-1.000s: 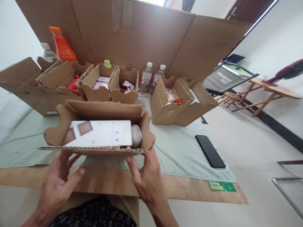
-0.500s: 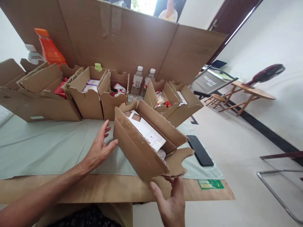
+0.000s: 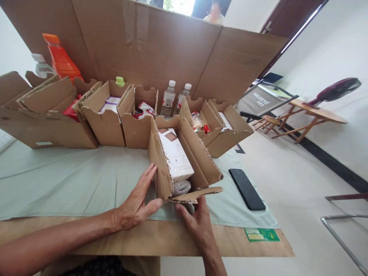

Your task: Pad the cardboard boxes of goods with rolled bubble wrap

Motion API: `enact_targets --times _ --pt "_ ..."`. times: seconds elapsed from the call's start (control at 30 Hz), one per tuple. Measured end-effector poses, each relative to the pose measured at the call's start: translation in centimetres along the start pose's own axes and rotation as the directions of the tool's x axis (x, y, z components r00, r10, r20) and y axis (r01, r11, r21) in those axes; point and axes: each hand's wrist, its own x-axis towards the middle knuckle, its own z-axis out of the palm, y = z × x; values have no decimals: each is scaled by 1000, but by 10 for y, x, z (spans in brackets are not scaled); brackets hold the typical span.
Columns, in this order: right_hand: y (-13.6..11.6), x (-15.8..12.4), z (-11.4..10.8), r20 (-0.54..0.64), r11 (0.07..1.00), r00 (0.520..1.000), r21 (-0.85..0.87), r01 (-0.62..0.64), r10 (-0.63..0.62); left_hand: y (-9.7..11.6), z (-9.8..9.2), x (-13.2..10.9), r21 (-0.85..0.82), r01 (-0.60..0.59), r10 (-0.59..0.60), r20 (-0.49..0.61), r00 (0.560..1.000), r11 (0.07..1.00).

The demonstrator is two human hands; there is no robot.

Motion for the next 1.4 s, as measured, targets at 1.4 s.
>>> enact_targets --times 1.4 --pt "-76 108 65 249 776 913 -482 407 -324 -42 -17 33 12 136 -133 -134 982 991"
